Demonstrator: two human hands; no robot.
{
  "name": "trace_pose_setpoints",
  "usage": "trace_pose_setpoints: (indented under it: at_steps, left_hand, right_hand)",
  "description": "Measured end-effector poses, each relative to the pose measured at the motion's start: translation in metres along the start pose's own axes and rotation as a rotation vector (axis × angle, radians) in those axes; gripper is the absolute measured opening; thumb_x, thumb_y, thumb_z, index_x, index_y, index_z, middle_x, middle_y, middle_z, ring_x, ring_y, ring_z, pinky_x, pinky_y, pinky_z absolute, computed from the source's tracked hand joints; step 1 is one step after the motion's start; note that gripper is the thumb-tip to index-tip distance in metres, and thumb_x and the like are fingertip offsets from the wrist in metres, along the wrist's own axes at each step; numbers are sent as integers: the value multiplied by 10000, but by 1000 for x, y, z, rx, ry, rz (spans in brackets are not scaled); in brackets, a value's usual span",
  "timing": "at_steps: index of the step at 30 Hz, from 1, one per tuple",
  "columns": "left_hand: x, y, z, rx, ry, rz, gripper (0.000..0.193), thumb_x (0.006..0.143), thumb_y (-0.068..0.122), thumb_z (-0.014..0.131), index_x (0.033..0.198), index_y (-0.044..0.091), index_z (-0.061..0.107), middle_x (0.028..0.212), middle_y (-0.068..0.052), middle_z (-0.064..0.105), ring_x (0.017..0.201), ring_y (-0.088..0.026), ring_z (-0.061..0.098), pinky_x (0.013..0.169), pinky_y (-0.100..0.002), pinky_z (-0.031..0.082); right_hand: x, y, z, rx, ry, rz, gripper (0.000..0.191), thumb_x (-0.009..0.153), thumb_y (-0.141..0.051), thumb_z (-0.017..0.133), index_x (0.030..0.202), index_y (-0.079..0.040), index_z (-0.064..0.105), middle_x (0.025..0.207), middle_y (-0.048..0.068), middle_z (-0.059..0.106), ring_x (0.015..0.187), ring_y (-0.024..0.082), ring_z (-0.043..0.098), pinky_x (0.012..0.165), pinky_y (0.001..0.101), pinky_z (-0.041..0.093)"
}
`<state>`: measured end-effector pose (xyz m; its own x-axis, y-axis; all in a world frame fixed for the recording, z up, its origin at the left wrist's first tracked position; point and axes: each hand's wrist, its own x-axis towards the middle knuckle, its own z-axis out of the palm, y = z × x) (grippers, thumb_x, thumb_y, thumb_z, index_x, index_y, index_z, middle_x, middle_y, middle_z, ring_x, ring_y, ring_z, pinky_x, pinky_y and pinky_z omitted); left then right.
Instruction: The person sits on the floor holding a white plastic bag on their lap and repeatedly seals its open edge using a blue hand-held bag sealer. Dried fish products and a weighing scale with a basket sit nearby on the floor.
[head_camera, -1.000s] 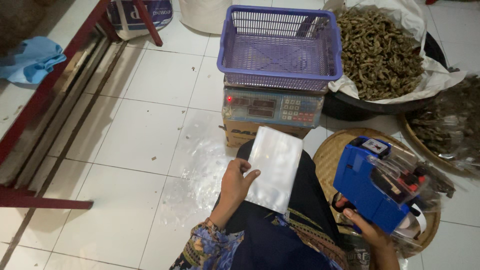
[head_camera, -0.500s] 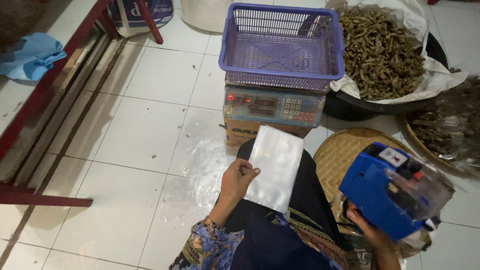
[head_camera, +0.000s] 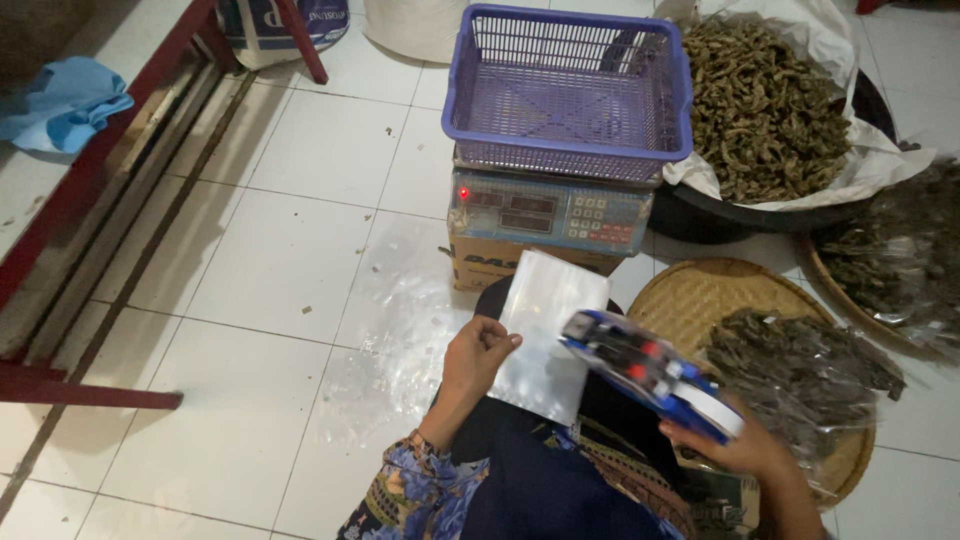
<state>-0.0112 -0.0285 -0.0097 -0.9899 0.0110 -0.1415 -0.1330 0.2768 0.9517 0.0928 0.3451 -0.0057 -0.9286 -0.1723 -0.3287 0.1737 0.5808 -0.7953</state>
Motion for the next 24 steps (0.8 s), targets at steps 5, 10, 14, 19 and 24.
trace_pose_setpoints:
  at_steps: [5, 10, 14, 19, 24]
  left_hand:
    - [-1, -1, 1, -9, 18, 16, 269, 821, 238, 833, 896, 30, 679, 685, 6, 616, 619, -91, 564, 570, -267, 478]
    - [-5, 4, 1, 11, 44, 22, 247, 833, 228, 825, 888, 36, 680, 670, -3, 606, 610, -89, 550, 576, -266, 477]
    - [-5, 6, 2, 19, 43, 0, 244, 842, 228, 818, 884, 34, 676, 658, -12, 607, 592, -101, 541, 565, -283, 463]
    - [4, -11, -1, -103, 8, 19, 201, 881, 217, 784, 912, 42, 689, 733, 5, 642, 668, -78, 565, 619, -253, 482]
    - [20, -36, -35, -654, -42, -150, 148, 893, 143, 750, 995, 52, 694, 833, -8, 671, 752, -90, 603, 661, -238, 473]
  right_hand:
    - [39, -52, -21, -313, -139, 149, 536, 710, -438, 852, 1095, -85, 735, 880, 101, 781, 779, 235, 774, 747, 392, 599]
    - [39, -75, -41, -522, -195, 286, 527, 730, -507, 835, 1069, -110, 758, 851, 112, 812, 800, 256, 778, 781, 401, 589]
    - [9, -48, -65, -610, -156, 372, 625, 701, -590, 826, 1073, -91, 773, 926, 118, 783, 867, 259, 750, 818, 399, 617]
    - [-48, 24, -76, -395, -10, 500, 691, 721, -447, 880, 1307, -162, 651, 1043, 85, 770, 970, 231, 721, 884, 392, 605]
    - [-79, 77, -36, 124, 381, 154, 634, 673, -167, 872, 1226, -26, 596, 1040, 99, 743, 922, 228, 707, 810, 362, 554]
